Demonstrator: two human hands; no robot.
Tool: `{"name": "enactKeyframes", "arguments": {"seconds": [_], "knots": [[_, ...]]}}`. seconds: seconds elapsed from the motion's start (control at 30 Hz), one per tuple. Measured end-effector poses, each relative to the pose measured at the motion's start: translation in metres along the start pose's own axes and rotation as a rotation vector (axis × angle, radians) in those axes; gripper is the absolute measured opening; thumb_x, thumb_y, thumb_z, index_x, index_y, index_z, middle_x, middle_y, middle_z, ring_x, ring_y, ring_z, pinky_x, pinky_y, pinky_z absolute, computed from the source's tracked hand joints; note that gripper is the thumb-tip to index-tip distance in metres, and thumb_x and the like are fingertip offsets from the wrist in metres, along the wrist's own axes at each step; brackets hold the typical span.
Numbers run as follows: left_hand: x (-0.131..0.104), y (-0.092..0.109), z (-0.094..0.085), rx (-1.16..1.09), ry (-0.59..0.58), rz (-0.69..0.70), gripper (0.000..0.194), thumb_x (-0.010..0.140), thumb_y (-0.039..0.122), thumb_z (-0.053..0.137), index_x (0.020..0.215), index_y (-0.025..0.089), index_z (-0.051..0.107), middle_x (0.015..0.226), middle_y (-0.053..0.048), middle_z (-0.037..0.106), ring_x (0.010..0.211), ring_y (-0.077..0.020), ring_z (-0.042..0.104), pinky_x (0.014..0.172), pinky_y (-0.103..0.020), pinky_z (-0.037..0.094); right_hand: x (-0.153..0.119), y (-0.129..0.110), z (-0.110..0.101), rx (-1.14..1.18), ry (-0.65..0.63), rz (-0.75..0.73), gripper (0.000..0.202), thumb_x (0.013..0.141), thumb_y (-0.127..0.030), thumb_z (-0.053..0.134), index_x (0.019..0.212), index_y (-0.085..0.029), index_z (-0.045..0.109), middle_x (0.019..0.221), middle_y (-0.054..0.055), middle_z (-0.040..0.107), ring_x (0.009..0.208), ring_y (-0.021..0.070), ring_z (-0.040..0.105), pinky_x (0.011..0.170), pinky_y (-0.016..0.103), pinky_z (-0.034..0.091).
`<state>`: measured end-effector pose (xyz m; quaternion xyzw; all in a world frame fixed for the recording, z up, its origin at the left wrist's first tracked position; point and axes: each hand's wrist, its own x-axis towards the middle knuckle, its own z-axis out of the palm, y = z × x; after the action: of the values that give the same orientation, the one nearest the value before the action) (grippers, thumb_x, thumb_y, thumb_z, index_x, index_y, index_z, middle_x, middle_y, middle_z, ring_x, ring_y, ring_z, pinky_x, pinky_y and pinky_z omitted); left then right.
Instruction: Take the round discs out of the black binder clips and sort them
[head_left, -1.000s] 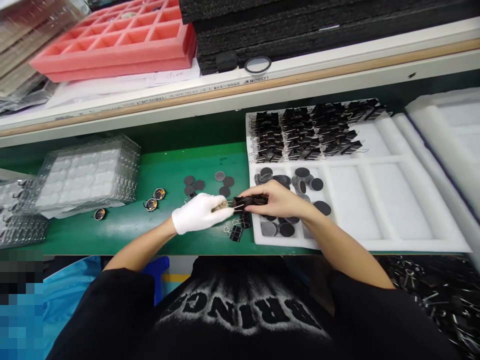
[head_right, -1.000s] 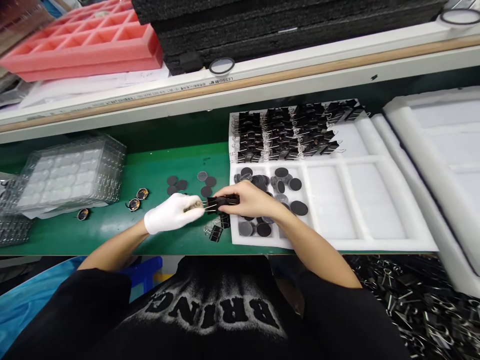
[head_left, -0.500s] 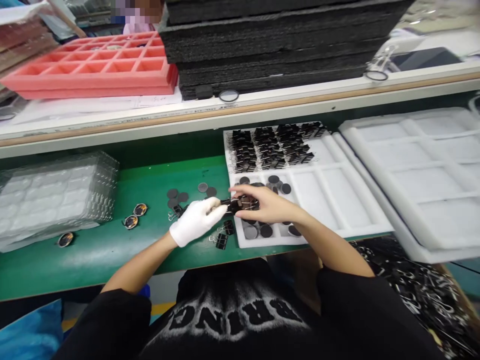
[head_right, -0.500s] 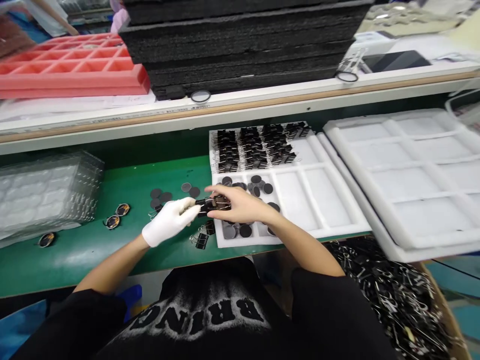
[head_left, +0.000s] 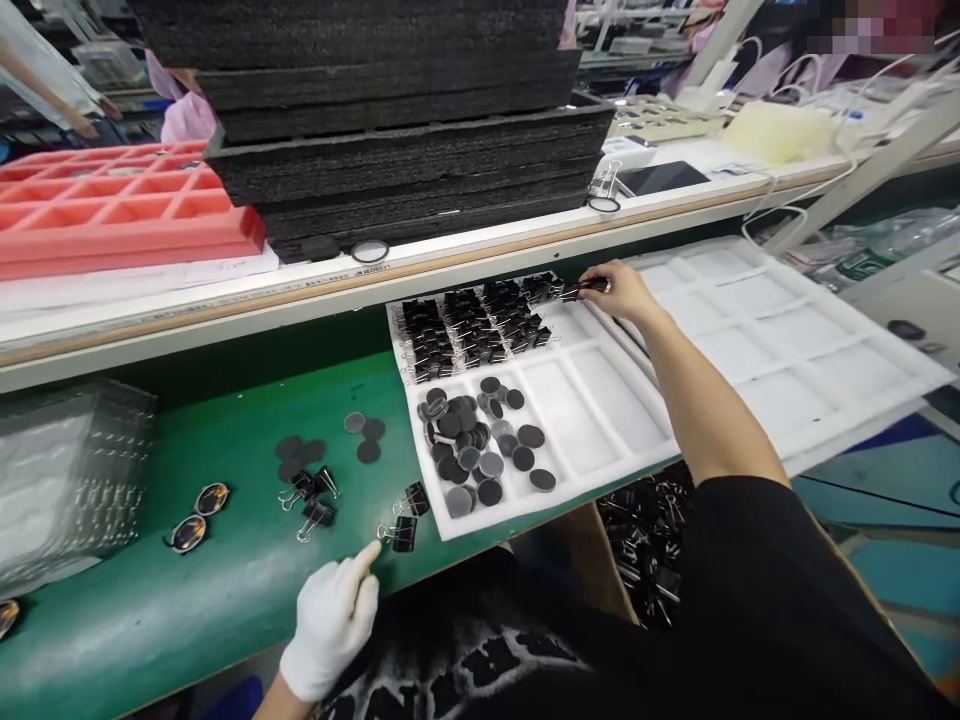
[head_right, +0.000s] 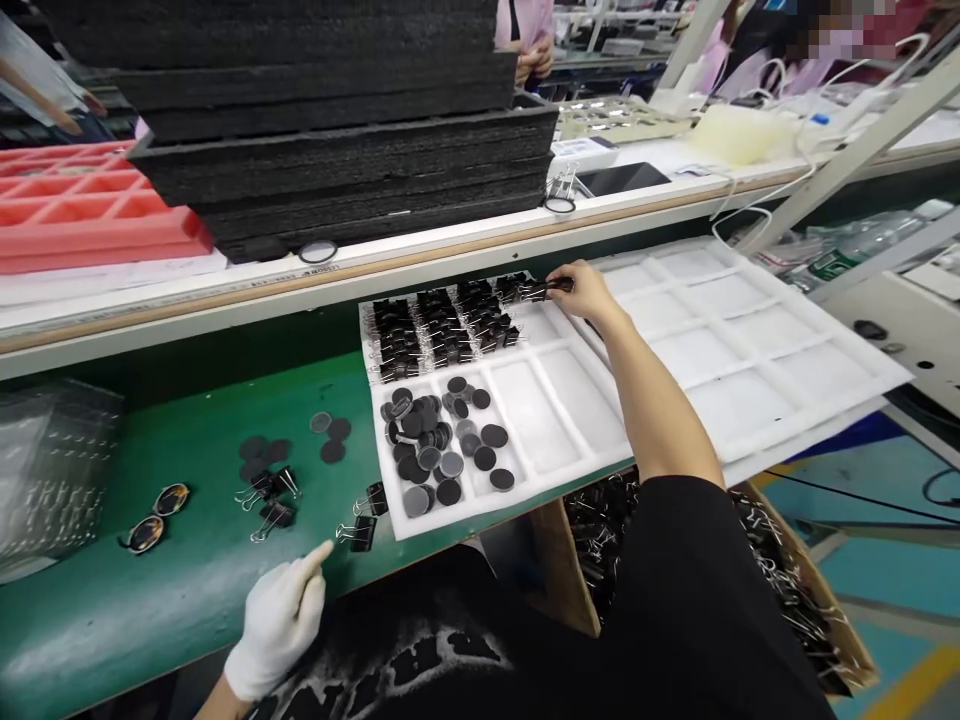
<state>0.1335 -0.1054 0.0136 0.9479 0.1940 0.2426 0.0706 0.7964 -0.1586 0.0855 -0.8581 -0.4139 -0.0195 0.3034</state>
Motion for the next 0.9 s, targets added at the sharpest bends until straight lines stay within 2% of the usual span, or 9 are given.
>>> {"name": "enactKeyframes", "arguments": {"seconds": [0.13,0.23,0.3,0.47,0.7,0.8,0.9], "knots": [[-0.013,0.0,0.009,0.044,0.074,0.1,0.032,0.097,0.009,0.048,0.125,0.016,0.062,0.058,0.005,0.057,0.05,-0.0149,0.052,0.054,-0.031,0.042,0.02,0.015,0.041,0.044,-0.032,-0.008,0.021,0.074,-0.021,0.073,0.094,-0.015,0.08,0.103,0.016,0.08,0.103,0.0327,0.073,0.102,0.049,0.057],[-0.016,-0.004,0.012,0.049,0.094,0.062,0.031,0.098,0.008,0.049,0.125,0.012,0.061,0.06,0.004,0.057,0.052,-0.0143,0.052,0.055,-0.03,0.041,0.022,0.018,0.063,0.078,-0.045,-0.039,0.018,0.076,-0.022,0.075,0.092,-0.016,0.079,0.107,0.016,0.081,0.109,0.0348,0.074,0.103,0.05,0.058],[-0.017,-0.005,0.013,0.047,0.088,0.043,0.03,0.099,0.009,0.048,0.125,0.011,0.061,0.061,0.004,0.059,0.053,-0.0142,0.053,0.056,-0.03,0.041,0.022,0.022,0.07,0.093,-0.051,-0.05,0.017,0.076,-0.022,0.075,0.092,-0.018,0.08,0.11,0.016,0.082,0.11,0.0348,0.074,0.102,0.049,0.06],[-0.017,-0.005,0.016,0.023,0.084,0.003,0.03,0.1,0.009,0.048,0.126,0.013,0.061,0.065,0.003,0.063,0.054,-0.0141,0.055,0.056,-0.031,0.043,0.022,0.034,0.07,0.085,-0.05,-0.037,0.015,0.078,-0.022,0.076,0.092,-0.02,0.081,0.111,0.015,0.082,0.109,0.0345,0.074,0.097,0.048,0.062],[-0.013,-0.004,0.017,-0.038,0.114,-0.027,0.03,0.1,0.008,0.049,0.126,0.015,0.061,0.068,0.002,0.067,0.055,-0.0143,0.059,0.057,-0.03,0.045,0.023,0.032,0.063,0.062,-0.056,-0.031,0.021,0.082,-0.022,0.074,0.1,-0.015,0.081,0.117,0.018,0.08,0.11,0.0342,0.074,0.095,0.048,0.061],[-0.014,-0.004,0.018,-0.049,0.129,-0.042,0.029,0.1,0.008,0.049,0.126,0.016,0.061,0.069,0.001,0.069,0.056,-0.0147,0.06,0.058,-0.03,0.046,0.023,0.028,0.058,0.052,-0.088,-0.046,0.015,0.078,-0.018,0.076,0.092,-0.018,0.081,0.11,0.015,0.082,0.105,0.0317,0.073,0.098,0.048,0.059],[-0.015,-0.005,0.02,-0.04,0.14,-0.051,0.029,0.1,0.008,0.051,0.125,0.016,0.062,0.07,0.0,0.069,0.057,-0.0148,0.061,0.058,-0.029,0.047,0.019,0.022,0.061,0.049,-0.106,-0.073,0.012,0.078,-0.019,0.076,0.089,-0.019,0.08,0.104,0.013,0.082,0.098,0.0286,0.073,0.096,0.046,0.06]]}}
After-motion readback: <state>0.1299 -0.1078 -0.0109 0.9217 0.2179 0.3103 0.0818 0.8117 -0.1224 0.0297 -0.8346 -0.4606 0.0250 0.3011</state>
